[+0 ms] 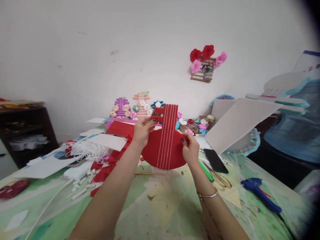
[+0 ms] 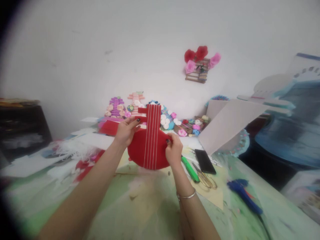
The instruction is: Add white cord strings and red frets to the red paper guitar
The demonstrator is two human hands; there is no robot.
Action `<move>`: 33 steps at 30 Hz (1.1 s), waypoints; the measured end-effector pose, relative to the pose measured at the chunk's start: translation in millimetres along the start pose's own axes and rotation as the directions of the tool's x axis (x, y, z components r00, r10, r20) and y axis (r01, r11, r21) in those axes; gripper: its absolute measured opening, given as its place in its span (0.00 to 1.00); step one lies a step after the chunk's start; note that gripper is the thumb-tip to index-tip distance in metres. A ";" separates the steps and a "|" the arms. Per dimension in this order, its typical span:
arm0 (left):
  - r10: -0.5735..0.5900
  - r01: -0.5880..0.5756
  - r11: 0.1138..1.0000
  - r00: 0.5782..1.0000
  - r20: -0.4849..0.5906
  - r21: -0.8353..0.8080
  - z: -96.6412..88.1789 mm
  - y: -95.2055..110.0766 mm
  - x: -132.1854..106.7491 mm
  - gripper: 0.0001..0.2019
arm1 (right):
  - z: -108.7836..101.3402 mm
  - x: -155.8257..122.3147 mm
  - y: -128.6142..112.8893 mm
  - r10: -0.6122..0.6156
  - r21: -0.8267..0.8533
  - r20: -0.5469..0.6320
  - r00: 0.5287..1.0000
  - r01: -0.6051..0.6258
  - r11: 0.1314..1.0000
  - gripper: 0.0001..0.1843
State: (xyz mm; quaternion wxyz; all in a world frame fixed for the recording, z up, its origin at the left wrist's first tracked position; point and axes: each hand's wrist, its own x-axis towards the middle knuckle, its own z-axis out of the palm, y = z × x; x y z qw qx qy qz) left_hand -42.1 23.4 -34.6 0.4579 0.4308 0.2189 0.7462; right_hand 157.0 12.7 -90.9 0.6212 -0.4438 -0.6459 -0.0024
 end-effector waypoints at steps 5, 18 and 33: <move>0.002 -0.002 1.000 1.000 0.006 -0.010 -0.1 -0.2 -0.5 0.13 | -0.9 -0.5 -2.1 0.003 0.005 0.002 1.000 -0.003 1.000 0.17; -0.009 0.008 0.999 1.000 -0.015 -0.040 -0.8 -0.5 0.1 0.14 | -0.3 -0.6 -0.6 -0.002 0.009 0.004 1.000 0.002 1.000 0.16; -0.024 0.021 0.997 0.999 -0.036 -0.075 0.4 4.1 -2.5 0.12 | -0.4 -0.8 -0.8 0.005 0.010 -0.008 1.000 -0.005 1.000 0.17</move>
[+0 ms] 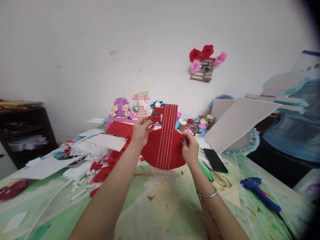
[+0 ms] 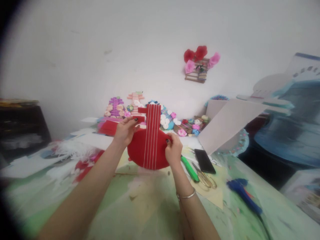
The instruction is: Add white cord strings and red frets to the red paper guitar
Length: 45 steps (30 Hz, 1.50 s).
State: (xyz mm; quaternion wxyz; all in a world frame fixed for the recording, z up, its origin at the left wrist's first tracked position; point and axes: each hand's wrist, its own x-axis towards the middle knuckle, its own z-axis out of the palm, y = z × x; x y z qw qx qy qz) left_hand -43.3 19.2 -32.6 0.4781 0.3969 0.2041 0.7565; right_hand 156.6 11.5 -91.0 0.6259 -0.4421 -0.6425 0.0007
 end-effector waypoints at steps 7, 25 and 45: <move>0.043 -0.043 0.998 0.999 0.003 0.049 0.9 -2.9 0.4 0.13 | -0.2 -0.4 -0.8 -0.013 0.003 -0.010 1.000 0.013 1.000 0.17; 0.043 -0.043 0.998 0.999 0.005 0.050 0.5 -4.4 0.9 0.12 | 0.1 -0.4 -1.0 -0.013 0.015 -0.008 1.000 0.013 1.000 0.16; 0.015 -0.017 0.997 1.000 0.025 0.081 2.6 -1.1 -1.1 0.14 | 0.2 -1.6 -1.9 -0.034 -0.003 -0.025 0.999 0.033 0.999 0.17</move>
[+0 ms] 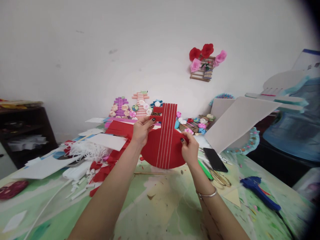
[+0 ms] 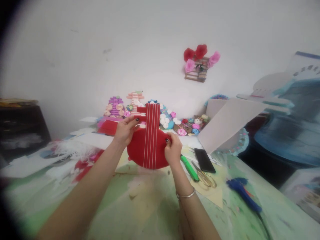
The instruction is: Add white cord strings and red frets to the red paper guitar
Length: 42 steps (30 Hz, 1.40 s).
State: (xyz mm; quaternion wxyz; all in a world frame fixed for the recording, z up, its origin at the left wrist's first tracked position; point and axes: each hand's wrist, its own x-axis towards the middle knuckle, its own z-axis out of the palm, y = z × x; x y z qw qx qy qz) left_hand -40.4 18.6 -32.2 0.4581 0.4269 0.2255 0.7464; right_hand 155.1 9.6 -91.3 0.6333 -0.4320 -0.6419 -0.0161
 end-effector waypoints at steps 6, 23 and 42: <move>0.003 -0.003 1.000 1.000 -0.004 -0.012 -1.1 -1.8 1.4 0.15 | 0.9 -1.1 1.0 -0.023 -0.005 -0.006 1.000 0.023 1.000 0.18; -0.004 0.003 0.999 1.000 -0.012 -0.037 -0.9 -1.7 2.4 0.15 | 1.1 -2.0 4.4 -0.029 0.025 -0.016 0.999 0.030 0.999 0.19; 0.002 -0.002 0.999 1.000 0.000 -0.035 -3.2 -4.6 4.8 0.15 | 1.2 -1.9 2.5 -0.043 -0.002 -0.007 0.999 0.043 0.999 0.20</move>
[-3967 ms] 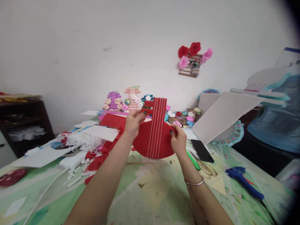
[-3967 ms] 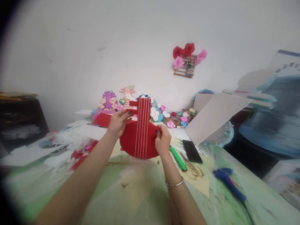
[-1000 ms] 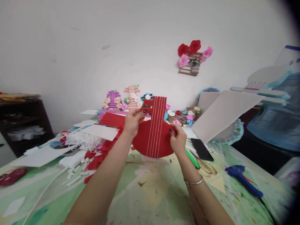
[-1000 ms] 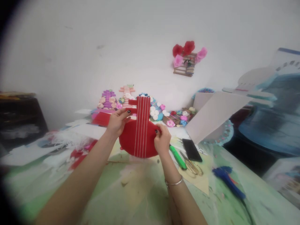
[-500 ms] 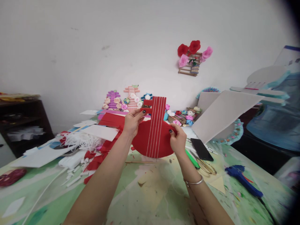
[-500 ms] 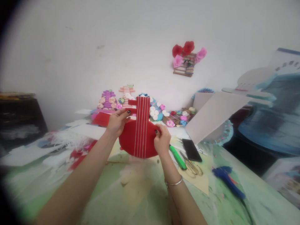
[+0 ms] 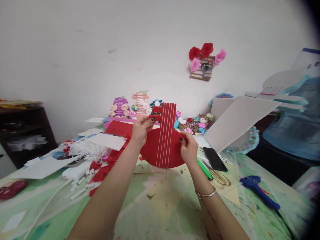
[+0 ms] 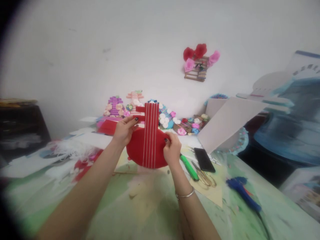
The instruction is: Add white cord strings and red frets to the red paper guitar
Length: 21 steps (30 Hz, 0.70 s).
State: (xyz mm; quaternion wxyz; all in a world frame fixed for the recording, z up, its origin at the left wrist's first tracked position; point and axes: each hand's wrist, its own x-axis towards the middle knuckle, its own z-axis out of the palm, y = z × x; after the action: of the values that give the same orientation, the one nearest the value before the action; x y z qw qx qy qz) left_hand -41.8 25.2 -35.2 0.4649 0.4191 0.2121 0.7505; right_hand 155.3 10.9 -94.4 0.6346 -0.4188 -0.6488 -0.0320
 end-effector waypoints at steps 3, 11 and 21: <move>0.007 -0.007 1.000 1.000 -0.007 -0.012 -0.2 -0.3 0.1 0.15 | 0.1 0.0 -0.9 -0.010 -0.008 0.010 1.000 0.010 1.000 0.20; 0.009 -0.009 1.000 1.000 -0.019 -0.014 -0.2 0.3 -0.7 0.14 | -0.6 0.2 -2.9 -0.003 -0.010 0.012 1.000 0.003 1.000 0.20; 0.008 -0.008 1.000 1.000 0.003 0.013 -1.7 -0.4 0.3 0.15 | -0.3 -0.4 -1.2 0.006 0.011 -0.002 1.000 -0.006 1.000 0.19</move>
State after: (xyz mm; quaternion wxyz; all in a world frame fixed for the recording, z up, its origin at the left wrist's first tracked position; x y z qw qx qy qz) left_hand -43.1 25.8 -36.3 0.4596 0.4240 0.2145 0.7503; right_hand 154.7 9.7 -94.1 0.6378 -0.4170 -0.6470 -0.0271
